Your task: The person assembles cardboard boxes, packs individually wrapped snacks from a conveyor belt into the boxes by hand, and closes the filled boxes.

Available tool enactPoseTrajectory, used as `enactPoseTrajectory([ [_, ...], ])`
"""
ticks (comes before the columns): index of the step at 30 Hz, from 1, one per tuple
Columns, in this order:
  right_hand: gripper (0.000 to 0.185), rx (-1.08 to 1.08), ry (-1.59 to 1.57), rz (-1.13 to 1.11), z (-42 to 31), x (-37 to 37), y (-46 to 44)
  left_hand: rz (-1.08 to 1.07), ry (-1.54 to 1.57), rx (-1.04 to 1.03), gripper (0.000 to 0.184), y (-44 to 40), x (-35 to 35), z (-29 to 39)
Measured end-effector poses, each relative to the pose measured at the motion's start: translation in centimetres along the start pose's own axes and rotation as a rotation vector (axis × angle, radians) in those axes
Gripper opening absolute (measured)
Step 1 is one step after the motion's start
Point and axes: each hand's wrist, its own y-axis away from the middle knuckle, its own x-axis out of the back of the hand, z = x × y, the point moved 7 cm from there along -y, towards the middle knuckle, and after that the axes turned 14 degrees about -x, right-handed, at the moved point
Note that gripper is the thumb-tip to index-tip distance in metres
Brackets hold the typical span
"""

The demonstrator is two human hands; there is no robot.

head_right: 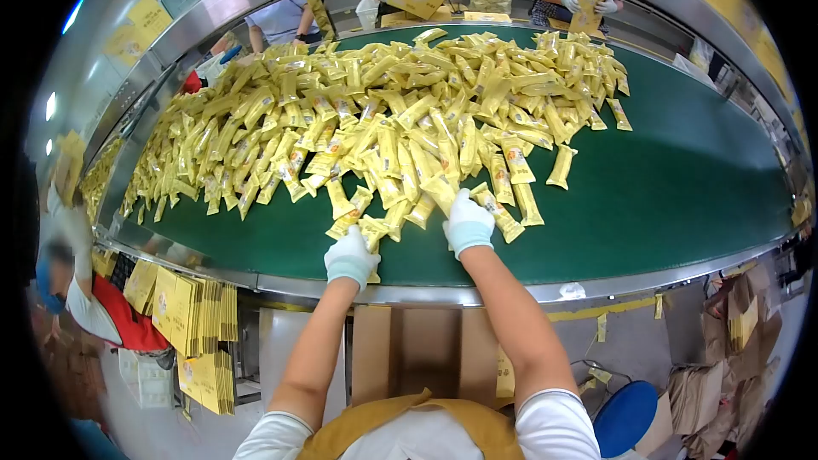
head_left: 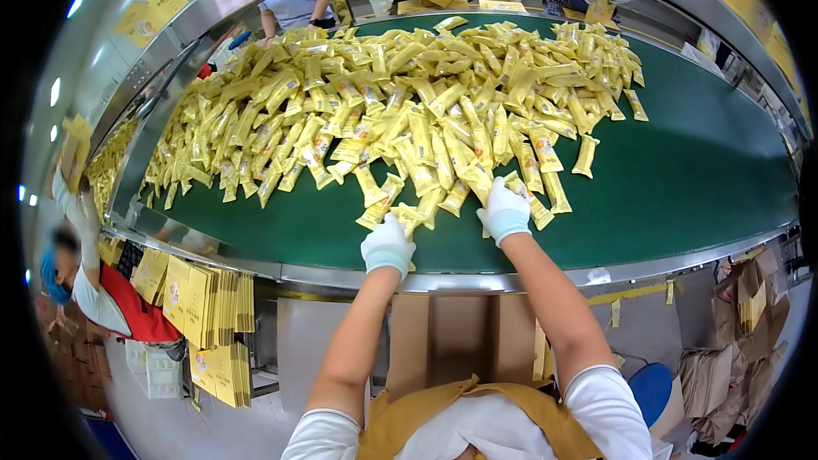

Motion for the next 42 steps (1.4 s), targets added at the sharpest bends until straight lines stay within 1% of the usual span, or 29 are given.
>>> enactPoseTrajectory([
  [1,0.045,0.011,0.018,-0.034,0.2,0.0,0.0,-0.004,-0.028,-0.051,0.046,-0.1,0.0,0.1],
  [2,0.034,0.065,0.043,0.019,0.4,0.6,0.6,0.037,-0.069,-0.078,0.043,0.0,0.4,0.0],
  [4,0.024,0.238,0.164,0.163,2.0,0.9,0.9,0.124,-0.151,-0.144,0.037,0.0,1.6,-0.2],
  [5,0.019,0.317,0.223,0.234,3.0,0.8,1.3,0.233,-0.218,-0.246,0.036,-0.1,2.2,0.0],
  [6,0.013,0.343,0.277,0.346,4.1,0.9,2.1,0.340,-0.283,-0.348,0.034,0.0,2.0,-0.1],
  [7,0.015,0.419,0.294,0.441,5.1,1.3,3.4,0.444,-0.341,-0.448,0.033,0.1,1.5,-0.2],
  [8,0.019,0.487,0.294,0.470,5.7,1.2,4.4,0.344,-0.314,-0.459,0.044,-0.7,-0.5,-1.0],
  [9,0.022,0.554,0.292,0.501,6.1,1.4,5.6,0.382,-0.355,-0.547,0.052,0.0,-0.9,-0.4],
  [10,0.037,0.599,0.326,0.452,5.9,1.9,7.1,0.424,-0.397,-0.635,0.060,0.9,-1.3,0.2],
  [11,0.068,0.621,0.288,0.309,6.0,2.5,8.5,0.466,-0.440,-0.724,0.067,2.0,-1.7,0.9],
  [12,0.081,0.622,0.226,0.332,6.2,2.7,9.1,0.356,-0.374,-0.683,0.093,2.5,-2.6,0.8],
  [13,0.095,0.625,0.164,0.354,6.4,3.0,9.6,0.309,-0.384,-0.667,0.097,2.7,-2.9,0.9],
  [15,0.100,0.551,0.161,0.265,6.6,2.5,8.5,0.221,-0.406,-0.630,0.105,3.0,-3.2,1.0],
  [16,0.102,0.515,0.158,0.221,6.5,2.5,7.9,0.149,-0.325,-0.562,0.112,2.7,-2.4,0.8],
  [19,0.105,0.385,0.291,-0.037,5.7,2.9,6.1,0.179,-0.244,-0.567,0.115,2.2,-1.3,0.0],
  [20,0.097,0.387,0.375,-0.108,5.2,2.8,5.8,0.100,-0.251,-0.564,0.119,2.1,-1.5,0.0],
  [23,0.084,0.443,0.489,-0.208,4.3,2.2,6.1,0.016,-0.319,-0.554,0.123,2.7,-1.9,-0.1],
  [24,0.078,0.480,0.425,-0.192,4.2,2.8,5.7,-0.049,-0.274,-0.537,0.119,2.9,-1.9,-0.3],
  [27,0.090,0.332,0.264,-0.206,4.3,5.4,2.4,-0.047,0.100,-0.455,0.111,2.8,0.1,-1.6],
  [28,0.093,0.308,0.195,-0.150,5.0,5.4,0.7,0.148,0.364,-0.526,0.100,2.3,1.7,-1.8],
  [29,0.097,0.279,0.128,-0.095,5.9,5.0,-1.1,0.061,0.825,-0.475,0.081,1.0,1.6,-2.4],
  [31,0.099,0.235,0.032,-0.181,7.0,3.8,-3.1,0.105,0.913,-0.383,0.075,-2.4,2.3,-3.6],
  [33,0.099,0.219,-0.008,-0.237,7.7,3.1,-4.0,0.133,0.732,-0.307,0.077,-5.2,3.4,-4.3],
  [34,0.101,0.238,0.039,-0.259,7.3,3.3,-3.4,0.104,0.633,-0.307,0.077,-5.2,5.1,-3.4],
  [35,0.099,0.249,0.163,-0.258,6.9,3.3,-2.7,0.029,0.704,-0.247,0.075,-6.6,4.2,-4.2],
  [37,0.094,0.336,0.296,-0.161,5.9,4.1,-0.2,-0.059,0.770,-0.264,0.075,-9.2,2.1,-5.0],
  [38,0.088,0.360,0.294,-0.134,6.1,3.7,0.5,-0.097,0.719,-0.257,0.077,-10.5,1.0,-5.6],
  [39,0.087,0.382,0.297,-0.144,5.9,4.1,1.5,-0.083,0.649,-0.279,0.077,-10.6,0.9,-5.5],
  [42,0.088,0.488,0.222,-0.071,6.5,4.3,3.5,-0.068,0.477,-0.328,0.081,-10.1,0.1,-5.4],
])
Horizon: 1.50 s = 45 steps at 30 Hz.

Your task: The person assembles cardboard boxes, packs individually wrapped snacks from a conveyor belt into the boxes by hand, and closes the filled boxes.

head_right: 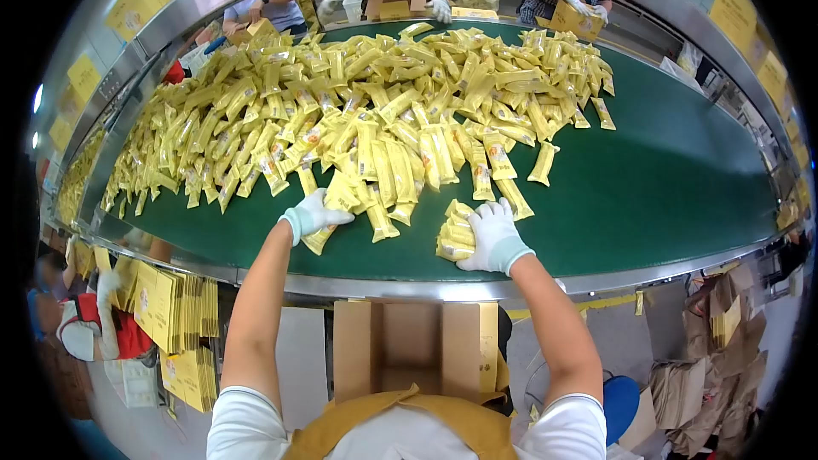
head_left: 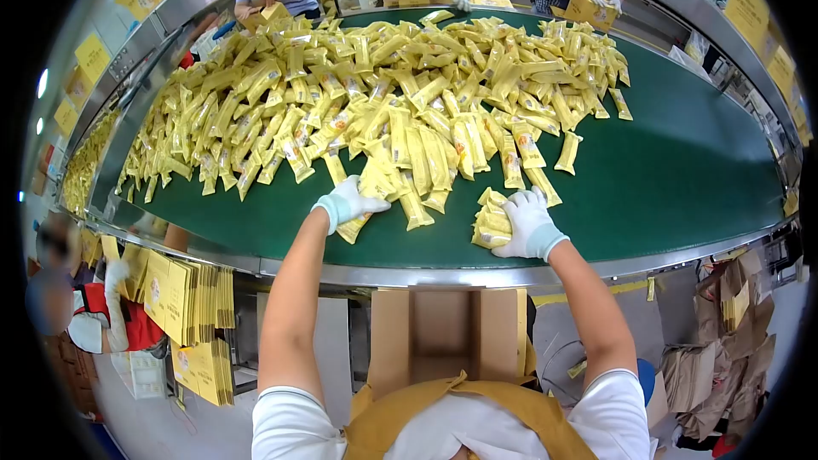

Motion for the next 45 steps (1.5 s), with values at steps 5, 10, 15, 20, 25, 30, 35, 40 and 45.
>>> enactPoseTrajectory([
  [5,0.086,0.106,-0.148,0.077,0.7,-1.1,2.0,-0.183,-0.370,-0.137,0.108,5.3,-0.9,4.8],
  [10,0.087,0.089,-0.117,0.061,1.0,-1.3,2.1,-0.152,-0.648,-0.311,0.104,8.1,-2.2,5.5],
  [15,0.099,-0.027,-0.036,0.093,1.2,-2.4,2.2,-0.037,-0.621,-0.183,0.107,10.0,-1.8,6.4],
  [20,0.118,-0.458,0.064,-0.004,2.1,-2.5,2.1,0.119,-0.583,0.209,0.126,9.5,-1.6,4.8],
  [25,0.125,-0.505,-0.710,-0.094,4.4,-1.7,1.9,0.167,-0.253,0.185,0.132,7.4,0.3,2.8],
  [30,0.107,0.205,-0.650,0.035,-4.0,8.8,10.5,0.404,0.381,-0.487,0.131,12.4,0.1,5.2],
  [35,0.091,0.503,0.362,-0.184,-14.2,1.8,15.8,0.178,0.809,-0.612,0.134,17.2,-0.7,13.0],
  [40,0.083,0.563,0.394,-0.545,-19.0,-7.8,16.7,-0.022,0.747,-0.699,0.114,19.5,-5.1,18.4],
  [45,0.081,0.500,0.062,-0.768,-18.6,-16.8,18.0,0.128,-0.077,-1.087,0.101,22.4,-8.3,23.5],
])
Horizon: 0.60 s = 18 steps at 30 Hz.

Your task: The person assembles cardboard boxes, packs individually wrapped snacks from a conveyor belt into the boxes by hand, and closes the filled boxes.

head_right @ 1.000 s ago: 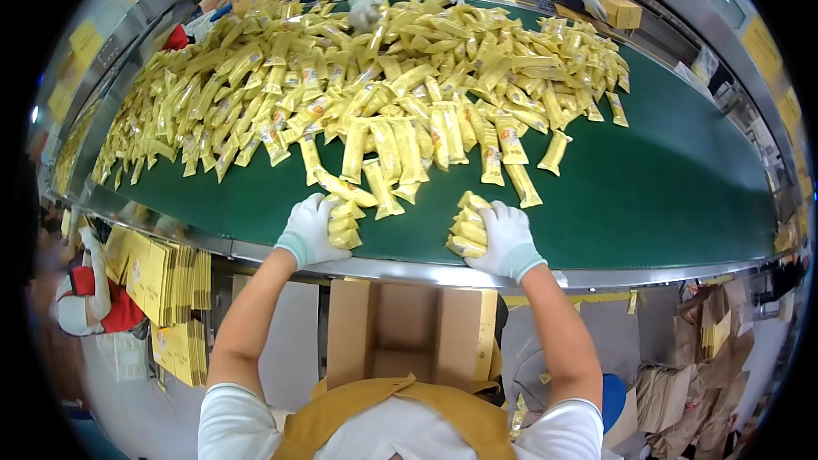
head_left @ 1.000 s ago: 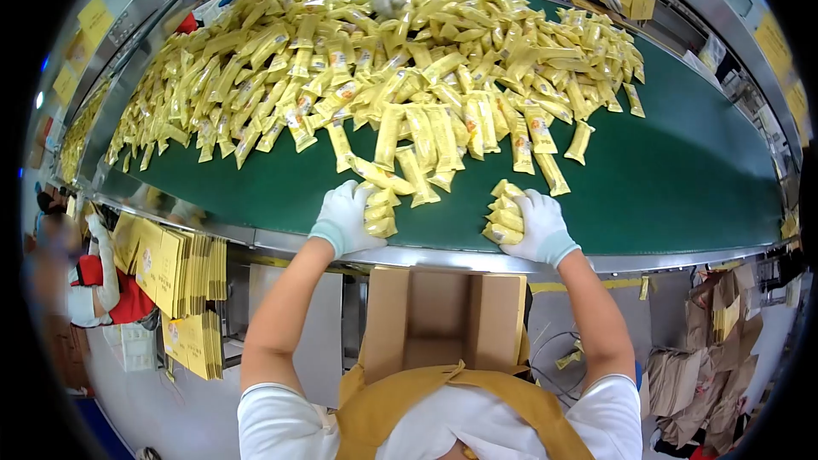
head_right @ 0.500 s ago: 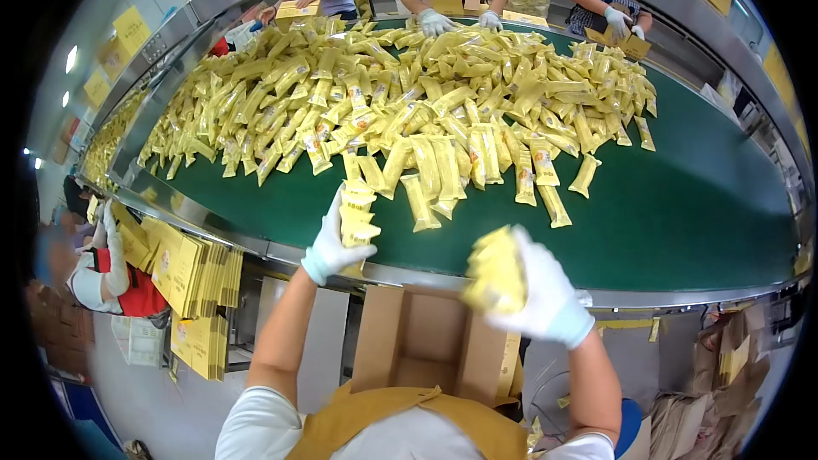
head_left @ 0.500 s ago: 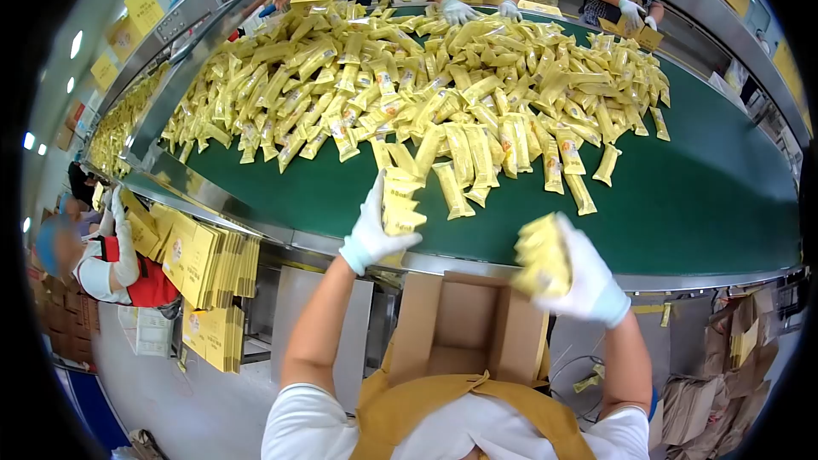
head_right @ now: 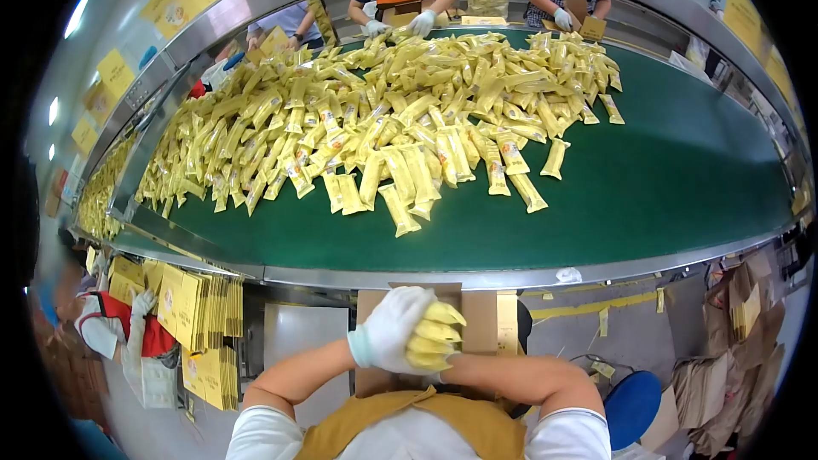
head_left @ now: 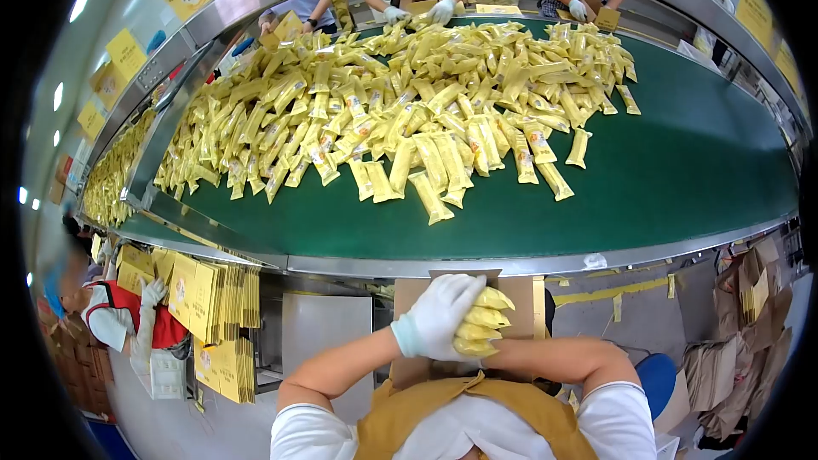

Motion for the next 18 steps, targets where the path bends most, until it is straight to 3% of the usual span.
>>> enactPoseTrajectory([
  [3,0.080,-0.041,-0.082,0.001,0.3,-2.1,-0.7,-0.175,-0.219,0.011,0.092,1.9,-3.5,-1.3],
  [6,0.079,-0.063,-0.120,-0.008,1.1,-2.9,-0.9,-0.134,-0.428,0.151,0.088,2.9,-4.9,-1.2],
  [9,0.087,-0.006,-0.106,-0.126,0.8,-3.7,-0.9,-0.344,-0.590,0.247,0.080,3.7,-8.1,-1.7],
  [11,0.088,-0.156,-0.119,0.052,1.5,-2.5,-0.4,-0.427,-0.523,0.346,0.075,3.7,-8.9,-2.4],
  [14,0.067,-0.272,-0.050,0.165,1.8,-3.0,-1.5,-0.523,-0.541,0.371,0.072,4.1,-10.1,-3.5],
  [15,0.052,-0.286,-0.012,0.231,1.8,-3.8,-2.0,-0.543,-0.579,0.341,0.074,4.5,-11.0,-4.1],
  [18,0.039,-0.455,0.026,0.161,1.1,-2.0,-1.5,-0.662,-0.628,0.313,0.086,5.6,-12.6,-5.0],
])
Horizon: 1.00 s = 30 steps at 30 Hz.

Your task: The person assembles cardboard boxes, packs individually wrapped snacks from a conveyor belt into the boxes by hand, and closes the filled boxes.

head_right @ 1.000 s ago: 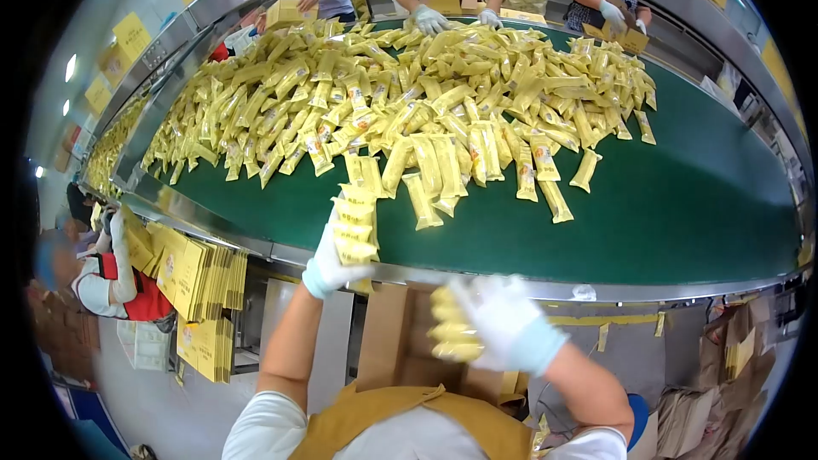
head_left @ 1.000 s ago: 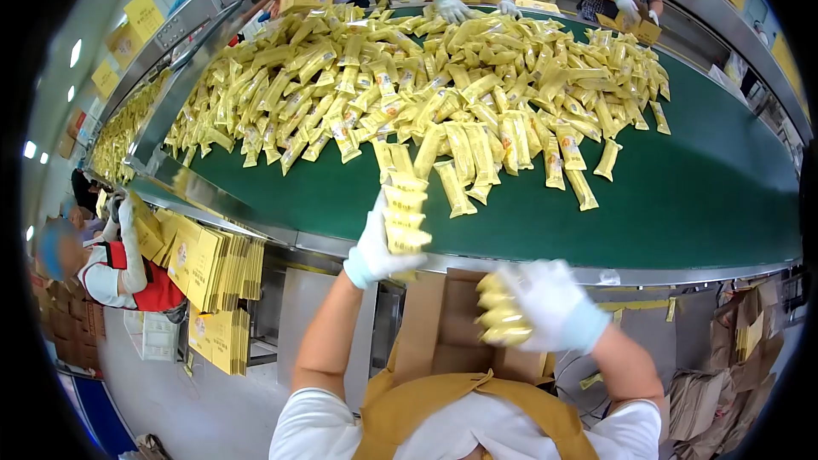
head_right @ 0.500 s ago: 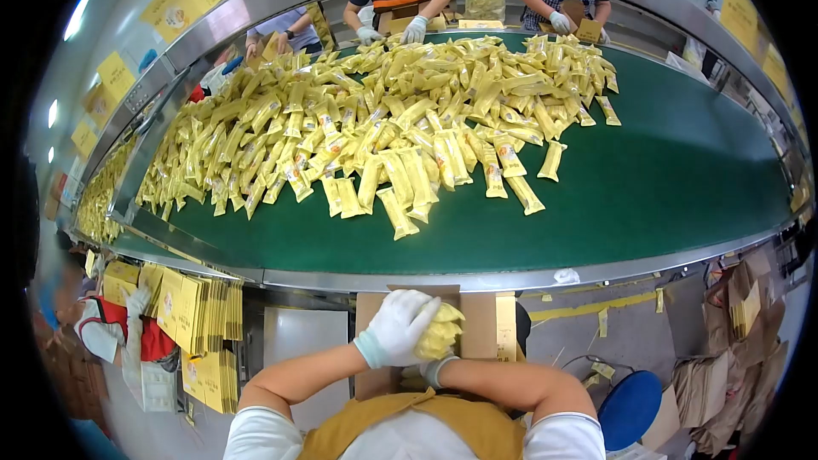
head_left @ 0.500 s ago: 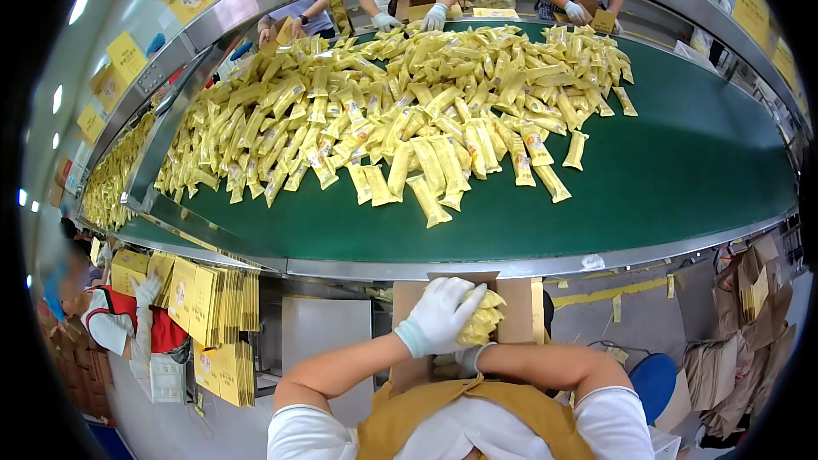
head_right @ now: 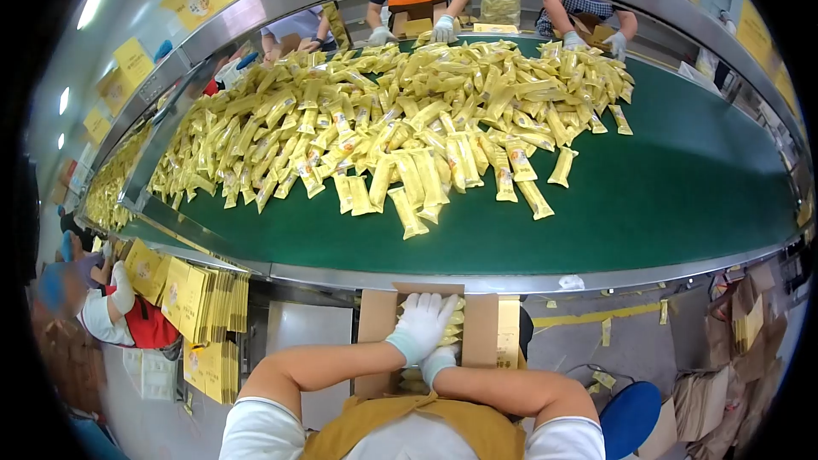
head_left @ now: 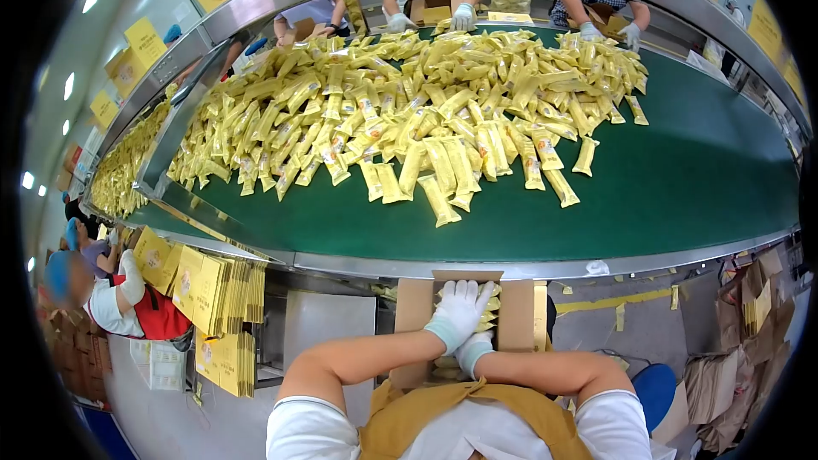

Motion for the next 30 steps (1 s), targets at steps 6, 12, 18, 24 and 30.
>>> enactPoseTrajectory([
  [6,0.058,0.131,0.321,-0.166,-2.4,-11.6,-7.3,-0.247,0.057,-0.050,0.104,-1.5,-3.4,0.7],
  [12,0.056,0.302,0.324,-0.140,-0.3,1.1,1.2,-0.380,0.356,-0.144,0.105,-2.1,-9.8,-0.2],
  [18,0.042,0.628,-0.622,-0.332,8.6,15.1,6.8,-0.769,0.790,-0.284,0.059,0.1,7.3,-5.9],
  [24,0.042,0.189,-1.115,0.630,20.6,27.3,-3.1,0.292,0.692,0.339,0.086,-3.7,7.8,-22.4],
  [30,0.102,-0.394,-0.748,0.525,19.7,31.1,-16.6,0.026,0.404,0.683,0.136,-9.2,1.3,-24.4],
])
